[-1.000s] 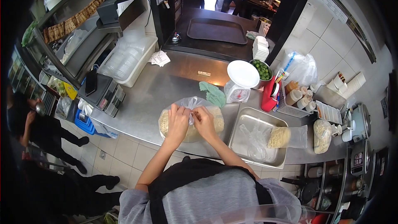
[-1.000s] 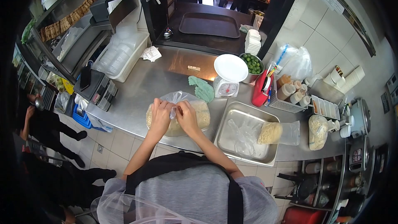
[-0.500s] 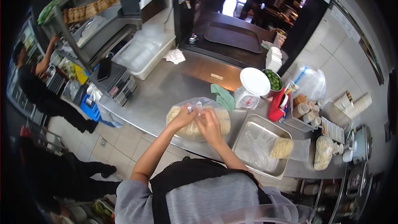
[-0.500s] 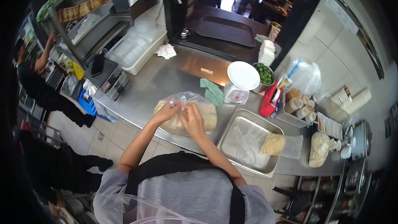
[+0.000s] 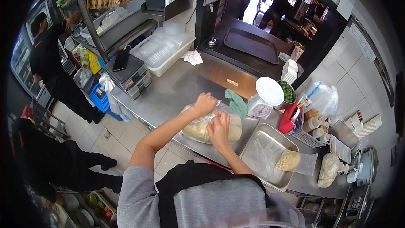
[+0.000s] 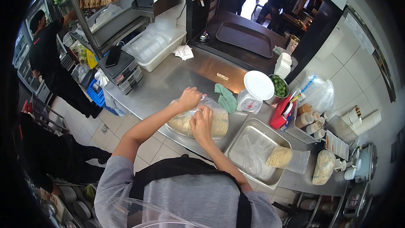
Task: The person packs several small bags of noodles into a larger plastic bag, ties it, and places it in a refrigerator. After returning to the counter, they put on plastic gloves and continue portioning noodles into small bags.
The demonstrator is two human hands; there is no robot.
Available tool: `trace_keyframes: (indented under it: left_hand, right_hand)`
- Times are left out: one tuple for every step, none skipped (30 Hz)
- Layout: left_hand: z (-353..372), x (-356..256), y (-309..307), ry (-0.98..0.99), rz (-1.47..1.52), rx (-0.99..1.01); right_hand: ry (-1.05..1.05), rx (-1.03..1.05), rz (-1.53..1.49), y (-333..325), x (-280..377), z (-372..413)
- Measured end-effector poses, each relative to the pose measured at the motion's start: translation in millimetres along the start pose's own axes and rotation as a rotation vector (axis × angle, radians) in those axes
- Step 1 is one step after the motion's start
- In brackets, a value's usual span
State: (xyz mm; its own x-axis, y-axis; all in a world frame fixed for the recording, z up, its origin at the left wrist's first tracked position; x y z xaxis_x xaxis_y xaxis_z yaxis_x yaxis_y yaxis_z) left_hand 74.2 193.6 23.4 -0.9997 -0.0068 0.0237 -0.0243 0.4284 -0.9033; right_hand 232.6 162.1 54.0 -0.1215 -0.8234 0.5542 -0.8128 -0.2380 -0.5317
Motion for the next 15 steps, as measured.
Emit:
trace_keyframes:
  left_hand:
    - [-0.7,-0.4,3.5,-0.025,0.008,0.039]
    - [-2.1,1.9,6.5,-0.070,0.036,0.077]
    - [-2.9,4.2,5.5,-0.119,0.064,0.118]
    - [-2.2,5.5,1.1,-0.177,0.093,0.156]
    - [1.4,4.8,-5.1,-0.241,0.211,0.084]
    - [8.7,-0.1,-19.2,-0.309,0.321,0.001]
    - [19.4,-4.0,-33.3,-0.380,0.426,-0.090]
    - [34.6,-6.9,-45.8,-0.379,0.404,-0.181]
    - [54.1,-11.3,-57.4,-0.375,0.375,-0.266]
    - [75.9,-17.5,-68.0,-0.430,0.344,-0.284]
    - [98.3,-24.3,-76.3,-0.480,0.311,-0.303]
    - [122.6,-31.4,-80.9,-0.524,0.325,-0.310]
    - [148.9,-40.1,-84.4,-0.569,0.341,-0.313]
    - [175.2,-50.5,-87.6,-0.621,0.357,-0.263]
    - [199.4,-61.9,-91.0,-0.677,0.377,-0.213]
  right_hand:
    - [0.010,0.019,-0.016,-1.1,-2.5,-0.9]
    - [0.019,0.039,-0.035,-1.3,-5.1,-1.5]
    - [0.047,0.076,-0.072,-0.7,-11.3,1.2]
    - [0.070,0.120,-0.111,-1.0,-20.1,4.4]
    - [0.079,0.169,-0.151,-1.0,-26.7,2.8]
    - [0.060,0.145,-0.120,-5.9,-21.1,-0.4]
    - [0.036,0.124,-0.095,-14.7,-9.3,0.2]
    - [0.011,0.106,-0.074,-19.4,-3.3,3.0]
    - [0.017,0.144,-0.010,-18.0,-4.9,7.9]
    - [0.022,0.176,0.055,-16.6,-8.2,12.1]
    - [0.025,0.203,0.121,-14.5,-11.8,10.3]
    - [0.012,0.224,0.137,-13.3,-13.6,4.5]
    - [0.005,0.246,0.153,-13.5,-13.6,0.0]
    - [0.001,0.271,0.168,-13.1,-13.3,-3.7]
    - [0.008,0.300,0.189,-11.7,-13.8,-9.7]
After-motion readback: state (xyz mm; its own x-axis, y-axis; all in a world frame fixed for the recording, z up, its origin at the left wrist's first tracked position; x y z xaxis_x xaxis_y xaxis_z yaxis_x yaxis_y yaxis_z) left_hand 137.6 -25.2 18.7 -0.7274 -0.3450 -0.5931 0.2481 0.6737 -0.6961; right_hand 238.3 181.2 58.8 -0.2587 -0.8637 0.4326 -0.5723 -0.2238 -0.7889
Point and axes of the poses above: each hand's wrist, its own z-axis away from the middle knuckle, its own y-axis out of the palm, x = y × z, the point moved 1 cm from there along -z, towards the middle knuckle, and after that the axes turned 3 degrees about -z, right-handed, at the moved point
